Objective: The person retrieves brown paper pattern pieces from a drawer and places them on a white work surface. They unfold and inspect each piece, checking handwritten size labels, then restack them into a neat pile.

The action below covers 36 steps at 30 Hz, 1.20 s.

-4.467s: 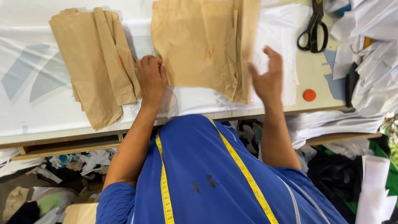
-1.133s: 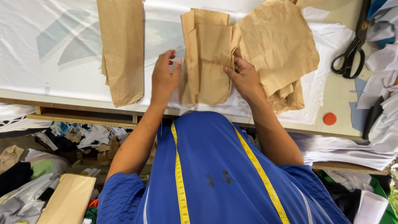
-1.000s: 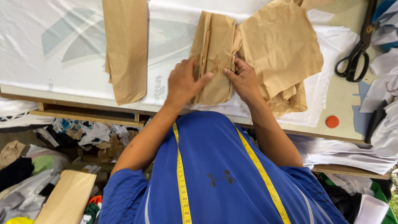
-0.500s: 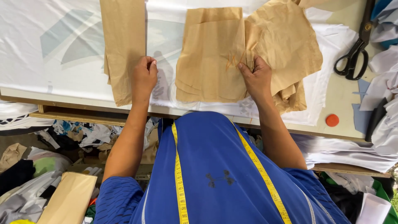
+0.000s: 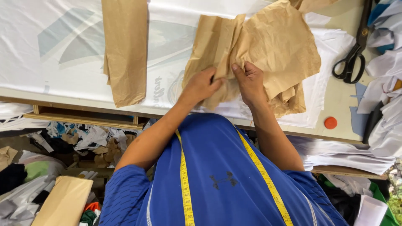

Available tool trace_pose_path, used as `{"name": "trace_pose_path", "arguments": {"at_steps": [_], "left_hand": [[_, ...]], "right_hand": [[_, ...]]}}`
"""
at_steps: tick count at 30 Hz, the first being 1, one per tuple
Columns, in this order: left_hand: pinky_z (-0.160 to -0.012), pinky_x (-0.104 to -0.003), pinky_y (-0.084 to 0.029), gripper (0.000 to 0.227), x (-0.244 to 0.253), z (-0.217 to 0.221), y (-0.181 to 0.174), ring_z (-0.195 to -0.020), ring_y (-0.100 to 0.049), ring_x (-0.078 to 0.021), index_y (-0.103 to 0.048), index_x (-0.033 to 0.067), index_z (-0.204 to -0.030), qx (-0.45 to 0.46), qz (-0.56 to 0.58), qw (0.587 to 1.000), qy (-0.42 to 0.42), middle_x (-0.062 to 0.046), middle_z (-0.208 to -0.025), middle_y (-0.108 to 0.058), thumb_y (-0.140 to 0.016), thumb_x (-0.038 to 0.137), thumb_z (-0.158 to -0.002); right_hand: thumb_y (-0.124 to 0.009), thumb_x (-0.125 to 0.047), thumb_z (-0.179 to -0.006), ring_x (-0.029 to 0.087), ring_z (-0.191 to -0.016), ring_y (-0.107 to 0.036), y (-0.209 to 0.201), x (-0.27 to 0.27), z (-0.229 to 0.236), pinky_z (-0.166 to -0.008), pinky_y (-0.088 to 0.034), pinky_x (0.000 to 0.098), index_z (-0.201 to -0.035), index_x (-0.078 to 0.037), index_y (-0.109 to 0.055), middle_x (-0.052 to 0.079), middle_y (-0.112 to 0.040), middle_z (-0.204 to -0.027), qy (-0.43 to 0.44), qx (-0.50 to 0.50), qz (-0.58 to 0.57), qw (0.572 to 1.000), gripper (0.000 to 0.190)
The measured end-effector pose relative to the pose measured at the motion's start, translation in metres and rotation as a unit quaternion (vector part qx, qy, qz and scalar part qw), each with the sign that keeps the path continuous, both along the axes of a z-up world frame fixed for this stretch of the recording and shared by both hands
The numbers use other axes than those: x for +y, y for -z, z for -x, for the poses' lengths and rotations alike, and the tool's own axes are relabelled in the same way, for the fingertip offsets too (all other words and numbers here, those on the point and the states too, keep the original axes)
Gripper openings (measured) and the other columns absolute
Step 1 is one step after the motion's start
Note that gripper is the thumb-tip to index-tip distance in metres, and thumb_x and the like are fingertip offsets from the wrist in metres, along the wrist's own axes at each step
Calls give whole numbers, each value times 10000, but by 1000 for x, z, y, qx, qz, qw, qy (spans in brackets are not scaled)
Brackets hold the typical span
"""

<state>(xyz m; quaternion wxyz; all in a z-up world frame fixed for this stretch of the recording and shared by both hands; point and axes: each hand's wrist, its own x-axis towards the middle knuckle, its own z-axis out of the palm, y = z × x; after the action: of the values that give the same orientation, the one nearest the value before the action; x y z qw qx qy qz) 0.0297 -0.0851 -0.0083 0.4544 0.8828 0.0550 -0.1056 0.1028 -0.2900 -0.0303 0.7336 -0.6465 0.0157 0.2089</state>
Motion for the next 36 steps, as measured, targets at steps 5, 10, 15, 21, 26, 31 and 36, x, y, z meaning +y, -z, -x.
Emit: {"name": "trace_pose_path", "arguments": {"at_steps": [5, 10, 15, 21, 26, 31, 36], "left_hand": [[-613, -443, -495, 145, 83, 24, 23, -658, -625, -293, -700, 54, -901, -67, 86, 980, -167, -194, -702, -628, -695, 190, -951], [-614, -312, -501, 127, 151, 73, 23, -662, -581, -145, -725, 116, -992, -21, 81, 941, -329, -52, -733, -651, -688, 232, -1032], [-674, -263, -540, 86, 161, 75, -9, -724, -606, -85, -716, 132, -1034, -54, 110, 926, -357, -30, -807, -699, -677, 203, -1062], [-638, -257, -519, 129, 161, 67, -27, -691, -563, -83, -709, 121, -1050, -99, 102, 923, -358, -23, -774, -652, -600, 178, -1090], [-552, -430, -530, 150, 85, 32, -73, -617, -657, -348, -659, -5, -1080, -165, 38, 965, -202, -304, -727, -607, -651, 141, -1047], [-908, -607, -543, 510, -5, -6, -85, -1094, -670, -504, -683, -7, -1209, -147, -55, 986, 62, -306, -1152, -677, -650, 452, -989], [-1129, -593, -472, 716, -8, 0, -51, -1367, -569, -514, -602, -56, -1437, -82, 29, 980, 181, -355, -1450, -598, -619, 538, -1037]], "right_hand": [[-733, -165, -1074, 101, -821, -713, 43, -67, -13, -745, -619, 281, -1110, -82, -752, 59, -756, -905, 59, -39, 84, 994, 93], [-717, -160, -1100, 136, -824, -717, 59, -113, -19, -758, -615, 314, -1146, -49, -746, 88, -746, -900, 73, -64, 138, 986, 124], [-691, -166, -1120, 155, -800, -730, 55, -121, -22, -737, -614, 324, -1146, -58, -750, 109, -747, -883, 58, -73, 179, 979, 125], [-687, -186, -1118, 120, -778, -737, 49, -131, -28, -729, -609, 269, -1126, -72, -742, 81, -750, -881, 96, -55, 139, 984, 127], [-695, -237, -1095, 160, -791, -774, 44, -99, -24, -719, -635, 305, -1090, -71, -734, 111, -773, -898, 64, -11, 94, 993, 171], [-540, -311, -1153, 132, -851, -718, 53, -90, -14, -749, -612, 294, -1188, -73, -732, 90, -751, -935, 17, -44, 99, 994, 307], [-637, -250, -1101, 141, -875, -649, -71, -44, 1, -787, -575, 326, -1271, -56, -716, 83, -719, -937, 10, -89, 167, 982, 270]]}}
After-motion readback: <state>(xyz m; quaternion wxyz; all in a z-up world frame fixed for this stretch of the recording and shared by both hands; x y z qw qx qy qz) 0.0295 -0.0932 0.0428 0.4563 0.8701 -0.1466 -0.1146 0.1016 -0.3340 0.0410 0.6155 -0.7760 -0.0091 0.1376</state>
